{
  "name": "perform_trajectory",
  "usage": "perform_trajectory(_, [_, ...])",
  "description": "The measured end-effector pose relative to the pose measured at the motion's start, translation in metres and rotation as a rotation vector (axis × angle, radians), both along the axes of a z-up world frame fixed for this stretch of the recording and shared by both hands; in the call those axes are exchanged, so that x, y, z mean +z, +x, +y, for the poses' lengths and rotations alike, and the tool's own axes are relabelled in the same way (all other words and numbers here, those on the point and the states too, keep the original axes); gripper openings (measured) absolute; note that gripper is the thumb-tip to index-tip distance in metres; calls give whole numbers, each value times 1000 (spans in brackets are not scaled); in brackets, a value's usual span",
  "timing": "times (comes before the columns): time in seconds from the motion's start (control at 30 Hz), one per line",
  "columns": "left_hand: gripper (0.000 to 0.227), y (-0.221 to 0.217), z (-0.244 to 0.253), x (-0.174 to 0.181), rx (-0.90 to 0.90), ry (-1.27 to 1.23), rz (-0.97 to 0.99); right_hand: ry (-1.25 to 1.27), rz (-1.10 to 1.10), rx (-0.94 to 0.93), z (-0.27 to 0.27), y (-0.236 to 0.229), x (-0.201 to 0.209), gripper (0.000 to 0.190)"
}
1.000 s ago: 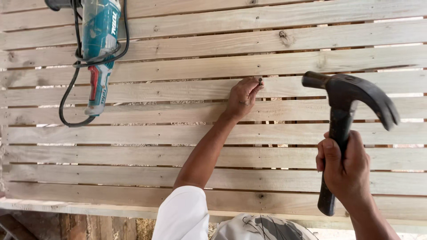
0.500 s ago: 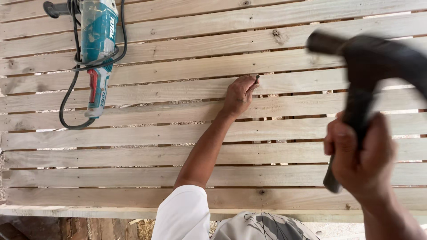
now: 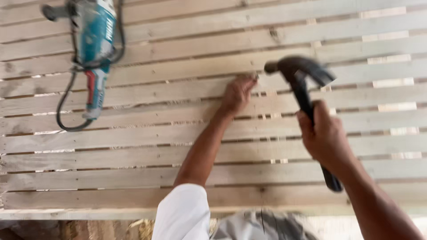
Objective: The person hammers multiple nails into a wooden pallet structure using a hammer while holding the nails in place by hand.
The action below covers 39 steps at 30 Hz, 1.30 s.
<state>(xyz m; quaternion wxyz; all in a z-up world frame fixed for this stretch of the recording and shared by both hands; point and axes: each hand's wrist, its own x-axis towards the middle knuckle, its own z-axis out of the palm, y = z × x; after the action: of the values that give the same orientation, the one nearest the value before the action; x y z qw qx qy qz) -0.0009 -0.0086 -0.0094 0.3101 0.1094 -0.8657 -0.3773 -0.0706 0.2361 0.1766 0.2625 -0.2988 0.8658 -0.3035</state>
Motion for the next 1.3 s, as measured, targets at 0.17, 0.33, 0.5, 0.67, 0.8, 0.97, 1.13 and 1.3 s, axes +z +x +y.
perform_trajectory(0.17, [11, 3, 2, 18, -27, 82, 69, -557, -359, -85, 81, 19, -10, 18])
perform_trajectory(0.33, [14, 7, 10, 10, 10, 95, -53, -421, -706, -440, 152, 48, -62, 18])
perform_trajectory(0.5, [17, -1, -2, -15, 151, 409, 230, -326, -737, -605, 182, 72, -87, 20])
perform_trajectory(0.67, [12, 18, 24, -21, -21, 431, 149, -332, -649, -643, 181, 104, -77, 22])
perform_trajectory(0.8, [7, 43, 43, -9, -141, 153, 59, -361, -506, -500, 174, 118, -69, 24])
perform_trajectory(0.97, [10, 48, 41, 13, -135, 88, 88, -364, -367, -427, 164, 140, -55, 25])
perform_trajectory(1.13, [10, 50, 43, 16, -113, 171, -20, -314, -275, -355, 139, 143, -33, 25])
perform_trajectory(1.3, [11, 50, 45, 7, -97, 125, 58, -366, -32, -117, 107, 129, 0, 21])
